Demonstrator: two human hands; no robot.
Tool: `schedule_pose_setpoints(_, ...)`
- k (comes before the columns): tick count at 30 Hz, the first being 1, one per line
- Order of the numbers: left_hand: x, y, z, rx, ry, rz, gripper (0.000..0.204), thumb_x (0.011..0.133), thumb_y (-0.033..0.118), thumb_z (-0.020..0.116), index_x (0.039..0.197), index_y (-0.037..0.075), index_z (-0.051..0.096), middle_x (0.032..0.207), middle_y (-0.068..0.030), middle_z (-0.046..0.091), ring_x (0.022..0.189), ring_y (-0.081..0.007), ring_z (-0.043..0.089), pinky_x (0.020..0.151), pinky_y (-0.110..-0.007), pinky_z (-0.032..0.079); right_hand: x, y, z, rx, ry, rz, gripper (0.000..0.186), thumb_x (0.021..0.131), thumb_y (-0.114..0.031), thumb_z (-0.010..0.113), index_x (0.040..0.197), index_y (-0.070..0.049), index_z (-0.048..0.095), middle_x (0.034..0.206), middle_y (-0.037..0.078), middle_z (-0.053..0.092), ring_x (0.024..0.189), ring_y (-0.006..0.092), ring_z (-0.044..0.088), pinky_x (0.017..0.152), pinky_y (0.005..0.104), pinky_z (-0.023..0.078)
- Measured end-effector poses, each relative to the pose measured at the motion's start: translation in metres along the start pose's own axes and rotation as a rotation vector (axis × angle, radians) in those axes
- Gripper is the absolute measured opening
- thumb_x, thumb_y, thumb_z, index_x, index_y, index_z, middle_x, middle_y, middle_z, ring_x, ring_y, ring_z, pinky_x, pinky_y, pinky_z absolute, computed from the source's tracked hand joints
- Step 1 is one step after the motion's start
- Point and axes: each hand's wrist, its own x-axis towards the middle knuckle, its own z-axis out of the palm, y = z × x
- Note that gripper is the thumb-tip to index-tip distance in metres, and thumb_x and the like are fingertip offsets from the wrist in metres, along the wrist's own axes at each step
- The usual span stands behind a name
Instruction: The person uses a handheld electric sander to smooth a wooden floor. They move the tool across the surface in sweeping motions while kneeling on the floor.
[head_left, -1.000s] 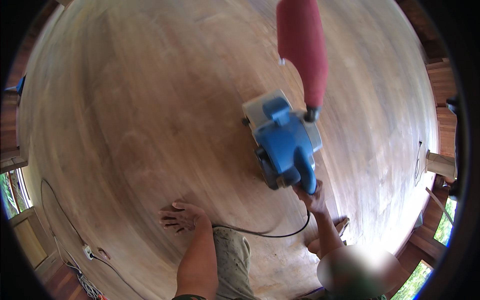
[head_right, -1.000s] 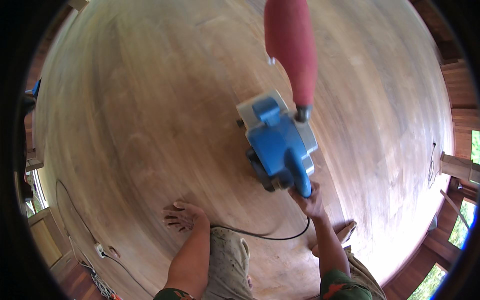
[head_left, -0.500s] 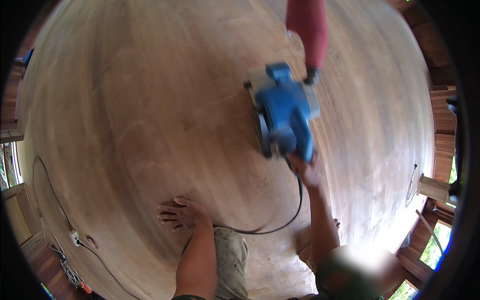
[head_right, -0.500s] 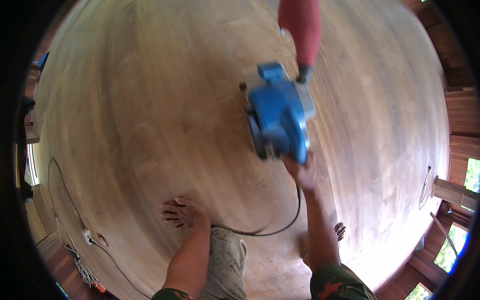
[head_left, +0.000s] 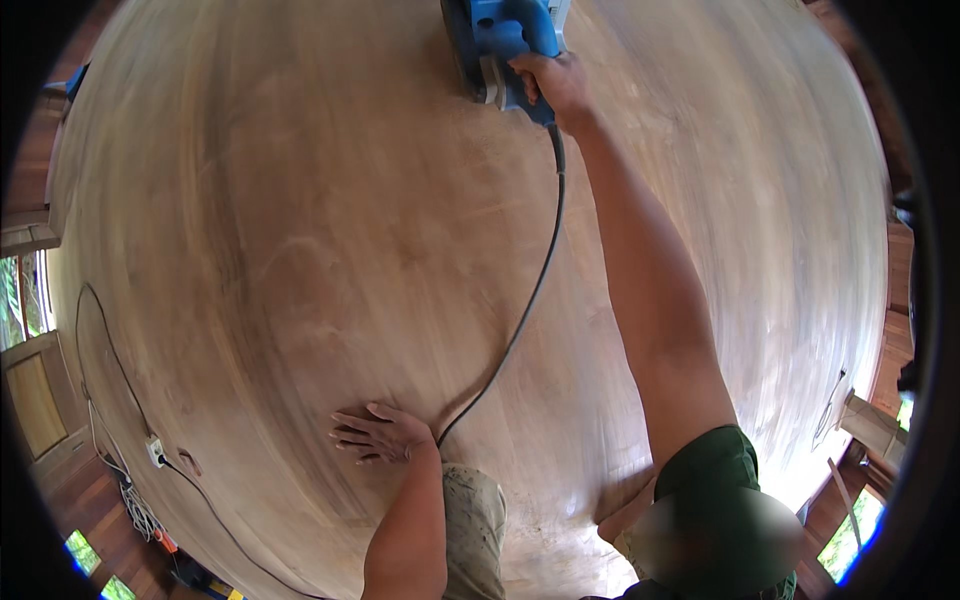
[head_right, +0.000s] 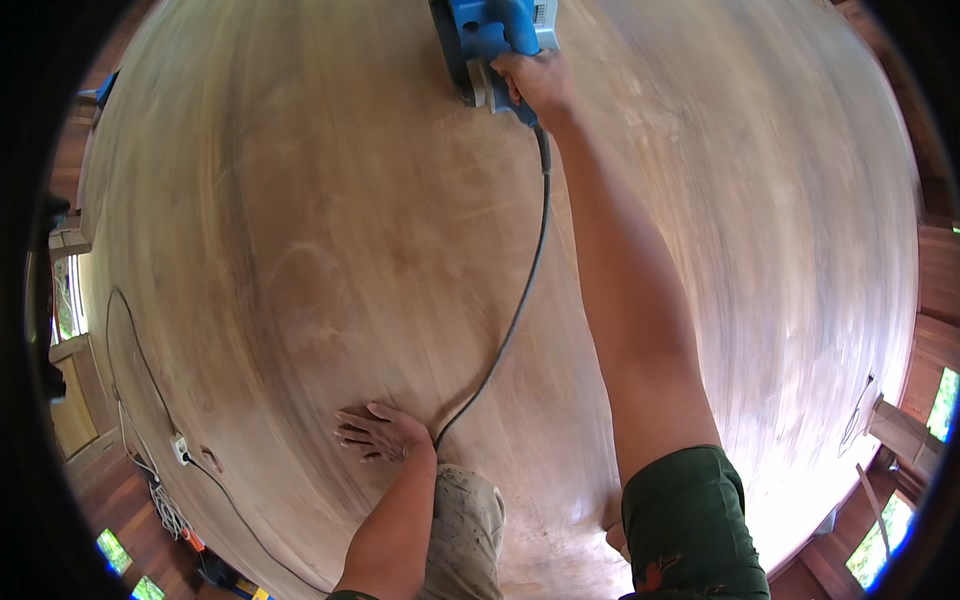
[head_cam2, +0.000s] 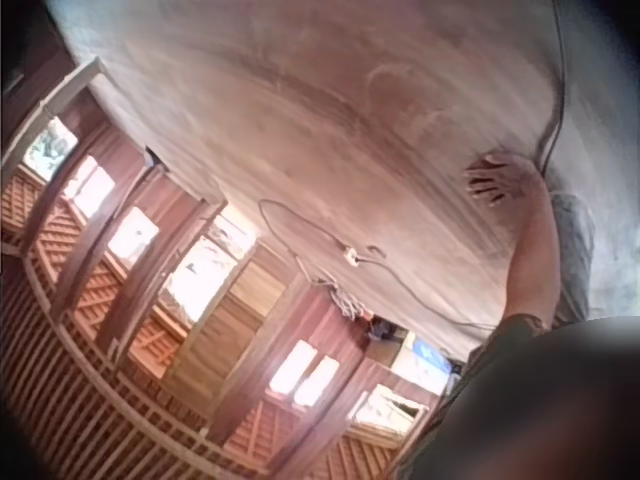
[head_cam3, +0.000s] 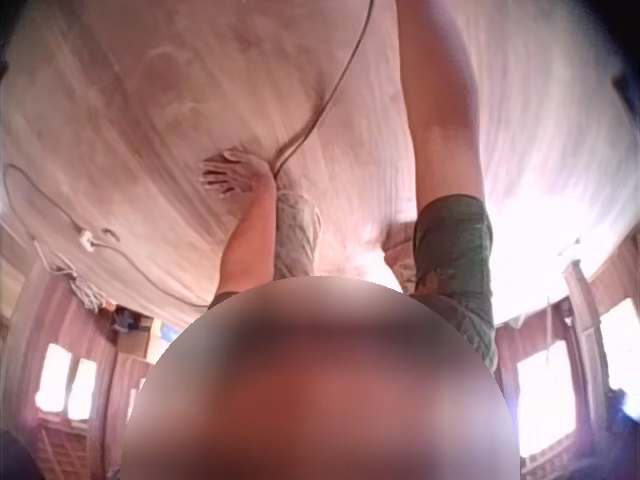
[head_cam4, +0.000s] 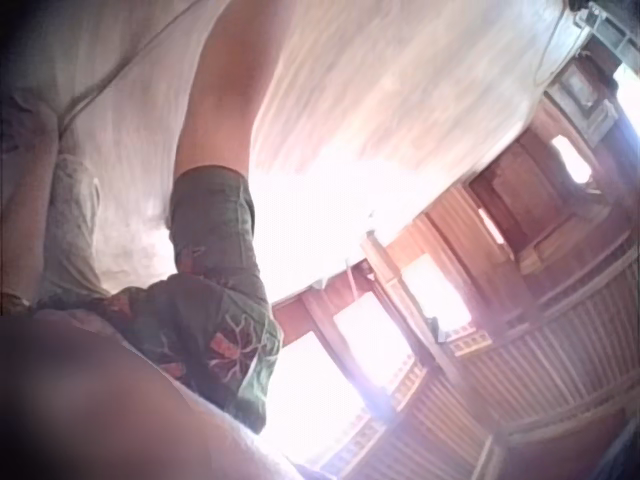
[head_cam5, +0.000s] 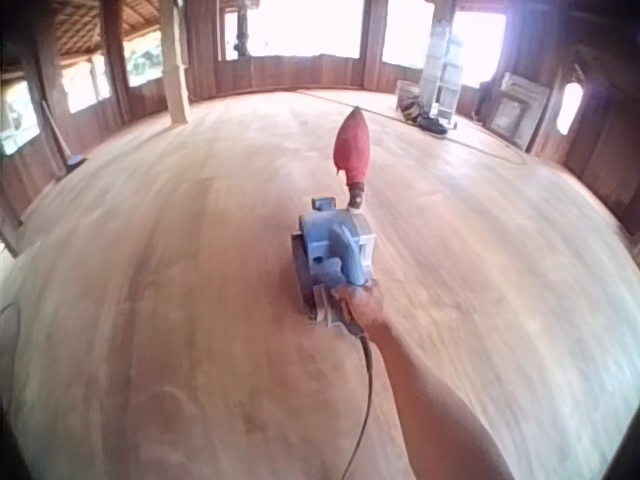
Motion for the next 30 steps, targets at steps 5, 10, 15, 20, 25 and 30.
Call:
schedule_pose_setpoints(5, -0.001, -0.001, -0.002, 0.031, -0.035, -0.02, 0.078, 0.107, 0.061, 0.025, 0.171, 0.02, 0.007, 0.177, -0.0171, 0.002, 0.163, -0.0395, 0.006, 0.126, -0.066, 0.011, 0.028, 0.002, 0.02, -0.062, 0.051, 0.015, 0.028, 0.084, -0.022, 0.078, 0.068, -0.005, 0.062, 0.063, 0.005, 0.059, 0.056, 0.0156, 0.055, 0.057, 0.0337, 0.043)
schedule_pose_setpoints(10, -0.002, 0.001, -0.004, 0.011, -0.033, -0.009, 0.078, 0.107, 0.061, 0.024, 0.171, 0.02, 0.006, 0.177, -0.0169, 0.001, 0.163, -0.0392, 0.006, 0.126, -0.066, 0.011, 0.02, -0.002, 0.03, 0.0, 0.067, -0.018, 0.03, 0.084, -0.021, 0.079, 0.066, -0.004, 0.061, 0.061, 0.005, 0.058, 0.054, 0.0157, 0.054, 0.056, 0.0336, 0.042)
schedule_pose_setpoints(15, -0.003, 0.001, -0.005, -0.004, -0.027, -0.002, 0.079, 0.107, 0.062, 0.024, 0.171, 0.02, 0.006, 0.177, -0.0178, 0.003, 0.163, -0.0391, 0.006, 0.126, -0.066, 0.01, -0.016, -0.003, 0.02, -0.018, 0.088, -0.012, 0.029, 0.084, -0.019, 0.079, 0.066, -0.004, 0.061, 0.059, 0.004, 0.058, 0.052, 0.0144, 0.053, 0.054, 0.0323, 0.042)
schedule_pose_setpoints(20, -0.003, 0.002, -0.004, -0.019, -0.013, 0.007, 0.078, 0.108, 0.061, 0.024, 0.171, 0.02, 0.006, 0.177, -0.0183, 0.004, 0.163, -0.0392, 0.006, 0.127, -0.065, 0.008, -0.063, 0.001, 0.011, -0.019, 0.113, -0.012, 0.029, 0.084, -0.02, 0.08, 0.066, -0.005, 0.062, 0.058, 0.003, 0.057, 0.051, 0.0127, 0.053, 0.052, 0.0315, 0.041)
schedule_pose_setpoints(25, -0.003, 0.002, -0.001, -0.04, 0.027, 0.019, 0.078, 0.108, 0.061, 0.024, 0.171, 0.02, 0.006, 0.177, -0.0181, 0.004, 0.163, -0.0389, 0.006, 0.126, -0.066, 0.007, -0.113, -0.001, -0.007, -0.1, 0.121, 0.069, 0.027, 0.081, -0.024, 0.08, 0.077, 0.0, 0.066, 0.064, 0.004, 0.06, 0.057, 0.015, 0.057, 0.056, 0.0342, 0.046)
schedule_pose_setpoints(30, -0.004, 0.004, 0.001, -0.015, 0.019, -0.006, 0.077, 0.107, 0.064, 0.021, 0.171, 0.024, 0.006, 0.178, -0.014, 0.004, 0.164, -0.0356, 0.007, 0.127, -0.064, 0.006, -0.177, 0.002, -0.017, -0.113, 0.149, 0.078, 0.028, 0.086, -0.026, 0.079, 0.072, -0.006, 0.066, 0.057, 0.001, 0.056, 0.052, 0.0105, 0.052, 0.053, 0.0306, 0.04)
